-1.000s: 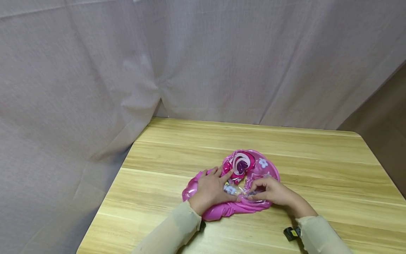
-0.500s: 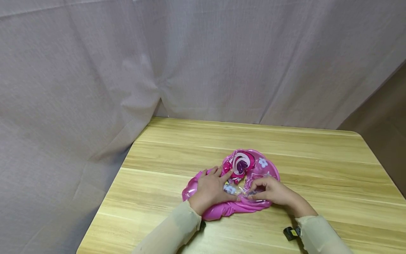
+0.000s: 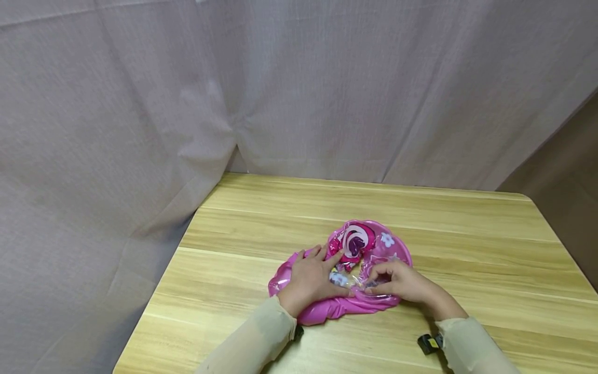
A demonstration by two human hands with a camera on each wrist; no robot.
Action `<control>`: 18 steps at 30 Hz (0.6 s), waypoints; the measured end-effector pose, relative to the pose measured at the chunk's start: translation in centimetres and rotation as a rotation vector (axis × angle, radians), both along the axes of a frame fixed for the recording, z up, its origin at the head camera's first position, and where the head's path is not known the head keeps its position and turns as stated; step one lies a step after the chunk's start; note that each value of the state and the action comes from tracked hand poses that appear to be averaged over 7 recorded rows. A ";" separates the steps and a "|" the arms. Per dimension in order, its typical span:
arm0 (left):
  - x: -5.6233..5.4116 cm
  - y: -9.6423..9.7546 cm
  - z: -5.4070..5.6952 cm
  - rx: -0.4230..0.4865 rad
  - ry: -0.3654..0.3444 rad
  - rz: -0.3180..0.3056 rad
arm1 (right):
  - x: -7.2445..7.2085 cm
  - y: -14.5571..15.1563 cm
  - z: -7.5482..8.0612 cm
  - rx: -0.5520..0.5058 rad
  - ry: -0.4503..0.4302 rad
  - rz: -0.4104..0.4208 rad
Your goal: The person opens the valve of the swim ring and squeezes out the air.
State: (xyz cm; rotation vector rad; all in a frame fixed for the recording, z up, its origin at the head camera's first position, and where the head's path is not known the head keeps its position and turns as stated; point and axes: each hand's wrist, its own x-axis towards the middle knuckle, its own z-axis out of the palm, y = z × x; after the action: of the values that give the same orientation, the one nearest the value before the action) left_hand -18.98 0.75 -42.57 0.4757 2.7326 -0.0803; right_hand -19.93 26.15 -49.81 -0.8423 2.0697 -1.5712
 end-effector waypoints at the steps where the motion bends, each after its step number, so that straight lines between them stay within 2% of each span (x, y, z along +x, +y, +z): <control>1: 0.0 0.0 0.0 -0.001 -0.001 -0.001 | 0.0 0.0 0.0 -0.001 0.000 0.001; 18: 0.0 0.0 -0.1 -0.012 -0.001 0.000 | 0.0 0.1 0.0 -0.016 0.008 0.015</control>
State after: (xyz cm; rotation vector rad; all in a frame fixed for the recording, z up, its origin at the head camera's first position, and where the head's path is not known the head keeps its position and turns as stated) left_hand -18.99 0.75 -42.62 0.4725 2.7297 -0.0962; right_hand -19.97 26.23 -49.76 -0.8689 2.0543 -1.5811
